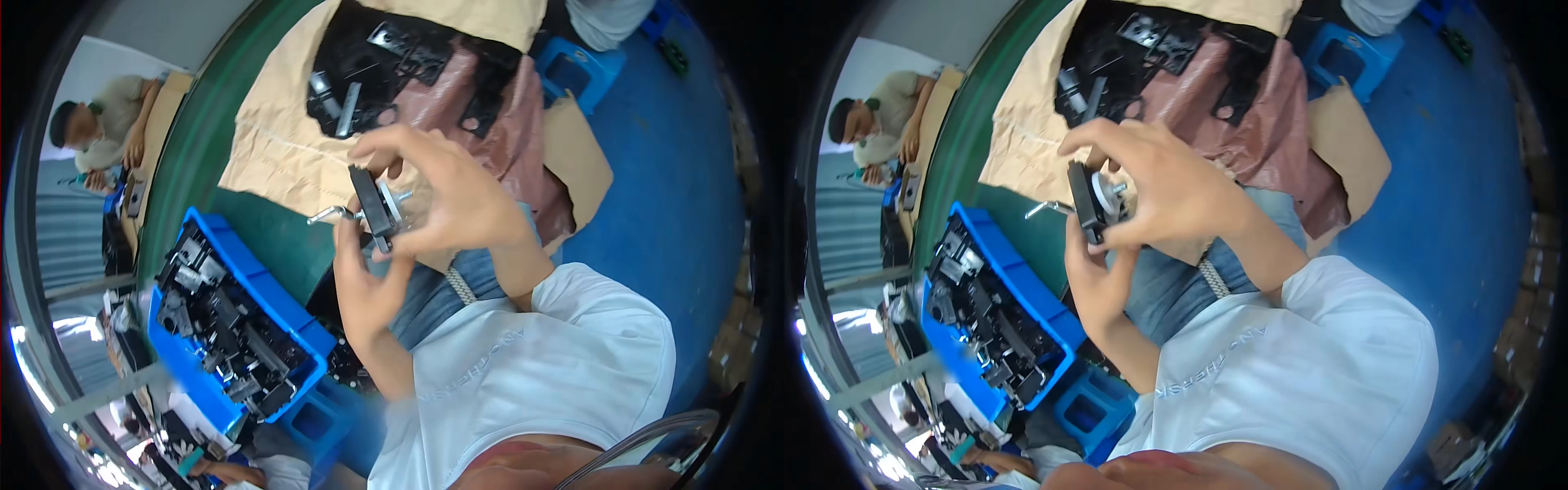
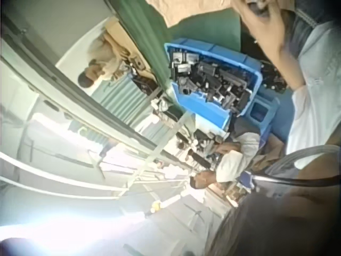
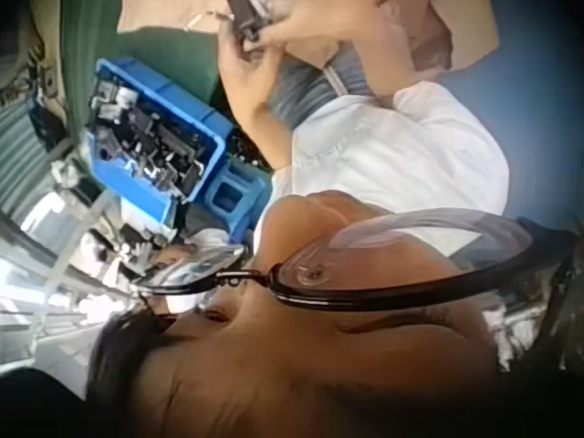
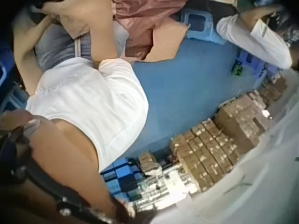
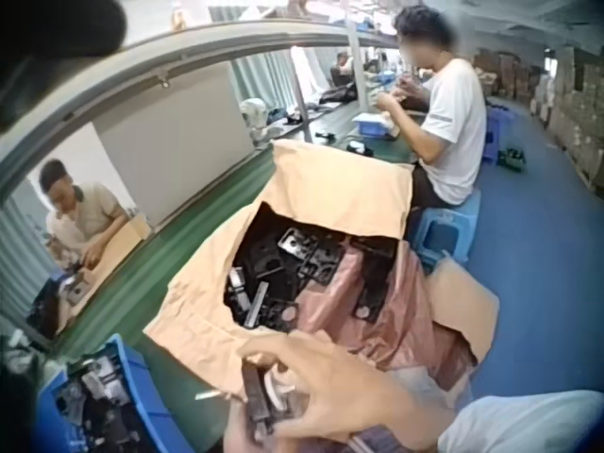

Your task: Assembling mechanical parts on a factory production line.

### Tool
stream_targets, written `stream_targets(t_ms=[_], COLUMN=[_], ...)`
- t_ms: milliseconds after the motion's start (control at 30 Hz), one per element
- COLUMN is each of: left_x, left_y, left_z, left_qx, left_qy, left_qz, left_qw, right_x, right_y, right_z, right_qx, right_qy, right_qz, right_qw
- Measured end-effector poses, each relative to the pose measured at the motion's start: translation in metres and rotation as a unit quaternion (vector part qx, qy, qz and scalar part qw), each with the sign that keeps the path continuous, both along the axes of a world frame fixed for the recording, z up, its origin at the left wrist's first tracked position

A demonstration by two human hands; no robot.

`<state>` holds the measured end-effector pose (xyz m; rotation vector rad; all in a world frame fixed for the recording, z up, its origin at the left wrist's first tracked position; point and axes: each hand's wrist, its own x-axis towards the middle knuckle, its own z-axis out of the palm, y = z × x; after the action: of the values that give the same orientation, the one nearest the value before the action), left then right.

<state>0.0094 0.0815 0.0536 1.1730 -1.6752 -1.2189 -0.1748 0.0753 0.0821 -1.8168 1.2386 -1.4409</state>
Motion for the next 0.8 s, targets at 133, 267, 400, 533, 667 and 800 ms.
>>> stream_targets(t_ms=[133, 267, 400, 533, 667, 800], left_x=[-0.049, -0.082, -0.094, -0.096, -0.096, -0.093], left_y=[-0.045, -0.063, -0.060, -0.059, -0.059, -0.060], left_z=[-0.022, -0.028, -0.036, -0.038, -0.044, -0.043], left_qx=[-0.009, -0.039, 0.037, 0.076, 0.071, 0.059], left_qy=[0.052, 0.185, 0.284, 0.301, 0.291, 0.272], left_qz=[-0.140, -0.176, -0.132, -0.150, -0.165, -0.172], left_qw=[0.989, 0.966, 0.949, 0.939, 0.939, 0.945], right_x=[-0.038, -0.090, -0.130, -0.135, -0.129, -0.127], right_y=[0.006, 0.017, 0.006, -0.009, -0.022, -0.027], right_z=[-0.008, -0.022, -0.083, -0.153, -0.173, -0.191], right_qx=[0.027, -0.044, 0.261, 0.372, 0.394, 0.399], right_qy=[0.043, -0.048, -0.009, 0.154, 0.072, -0.157], right_qz=[-0.086, -0.142, -0.445, -0.467, -0.461, -0.423], right_qw=[0.995, 0.988, 0.857, 0.787, 0.792, 0.799])
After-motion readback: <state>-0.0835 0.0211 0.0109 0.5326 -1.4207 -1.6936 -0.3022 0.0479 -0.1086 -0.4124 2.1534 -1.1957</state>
